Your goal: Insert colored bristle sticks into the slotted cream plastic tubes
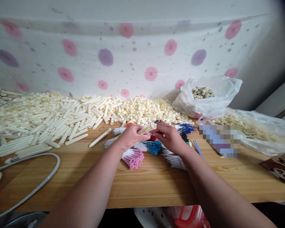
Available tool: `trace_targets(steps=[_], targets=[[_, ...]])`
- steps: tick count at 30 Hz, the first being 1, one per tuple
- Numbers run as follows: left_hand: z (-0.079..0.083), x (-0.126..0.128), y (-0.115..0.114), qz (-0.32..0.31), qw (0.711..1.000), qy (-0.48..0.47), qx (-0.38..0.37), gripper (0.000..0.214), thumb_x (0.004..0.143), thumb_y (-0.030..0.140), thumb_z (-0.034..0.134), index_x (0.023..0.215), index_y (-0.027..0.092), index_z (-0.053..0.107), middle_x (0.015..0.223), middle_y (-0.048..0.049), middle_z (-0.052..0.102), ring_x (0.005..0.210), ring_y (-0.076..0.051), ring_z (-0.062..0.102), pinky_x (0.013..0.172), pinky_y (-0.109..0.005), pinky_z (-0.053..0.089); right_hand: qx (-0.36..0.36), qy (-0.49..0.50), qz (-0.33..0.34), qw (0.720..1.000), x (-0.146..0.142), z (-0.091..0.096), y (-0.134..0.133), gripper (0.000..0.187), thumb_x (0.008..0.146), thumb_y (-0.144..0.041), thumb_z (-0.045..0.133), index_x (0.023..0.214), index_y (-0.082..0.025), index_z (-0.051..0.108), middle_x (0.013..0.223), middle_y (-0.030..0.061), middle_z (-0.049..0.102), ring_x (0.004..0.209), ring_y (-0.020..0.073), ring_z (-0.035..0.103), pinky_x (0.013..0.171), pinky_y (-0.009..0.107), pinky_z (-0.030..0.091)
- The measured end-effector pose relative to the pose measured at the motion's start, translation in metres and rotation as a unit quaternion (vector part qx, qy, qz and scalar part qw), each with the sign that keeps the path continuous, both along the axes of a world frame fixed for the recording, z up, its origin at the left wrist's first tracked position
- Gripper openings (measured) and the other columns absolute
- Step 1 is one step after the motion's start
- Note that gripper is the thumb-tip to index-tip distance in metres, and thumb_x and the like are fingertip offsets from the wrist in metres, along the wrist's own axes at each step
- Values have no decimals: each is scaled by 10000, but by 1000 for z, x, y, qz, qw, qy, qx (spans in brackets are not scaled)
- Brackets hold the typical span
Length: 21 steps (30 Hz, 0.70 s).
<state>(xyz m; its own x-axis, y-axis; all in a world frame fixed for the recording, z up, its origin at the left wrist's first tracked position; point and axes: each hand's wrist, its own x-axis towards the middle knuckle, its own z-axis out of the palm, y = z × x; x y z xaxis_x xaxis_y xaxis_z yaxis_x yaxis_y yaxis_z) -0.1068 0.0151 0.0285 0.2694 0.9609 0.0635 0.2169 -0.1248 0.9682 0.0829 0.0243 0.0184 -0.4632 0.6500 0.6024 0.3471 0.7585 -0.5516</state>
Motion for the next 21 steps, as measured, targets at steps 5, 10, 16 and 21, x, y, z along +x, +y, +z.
trace_targets(steps=[5,10,16,21], targets=[[-2,7,-1,13,998,-64,-5,141,616,254,724,580,151,634,531,34,521,494,-76,432,493,-225,343,-224,207,83,949,-2,-4,1,311,760,-224,648,1062,-161,612,811,22,626,692,109,587,648,277,502],[-6,10,0,-11,992,-126,-8,122,630,249,735,610,161,652,561,22,581,522,-93,510,546,-252,433,-338,306,122,881,-1,1,-4,264,700,-252,724,948,-177,669,753,-3,667,641,82,610,627,248,515],[-6,10,0,-47,987,-154,11,142,628,253,753,615,157,650,632,-5,630,620,-134,581,631,-293,470,-340,343,129,866,-6,3,-7,192,682,-240,735,852,-171,677,699,-9,683,625,89,629,635,252,531],[-9,11,1,1,989,-130,65,188,626,290,772,605,162,635,602,18,564,603,-113,516,620,-268,438,-174,220,-16,960,-8,6,-13,108,772,-250,638,718,-158,621,633,-4,636,573,100,582,546,238,475]])
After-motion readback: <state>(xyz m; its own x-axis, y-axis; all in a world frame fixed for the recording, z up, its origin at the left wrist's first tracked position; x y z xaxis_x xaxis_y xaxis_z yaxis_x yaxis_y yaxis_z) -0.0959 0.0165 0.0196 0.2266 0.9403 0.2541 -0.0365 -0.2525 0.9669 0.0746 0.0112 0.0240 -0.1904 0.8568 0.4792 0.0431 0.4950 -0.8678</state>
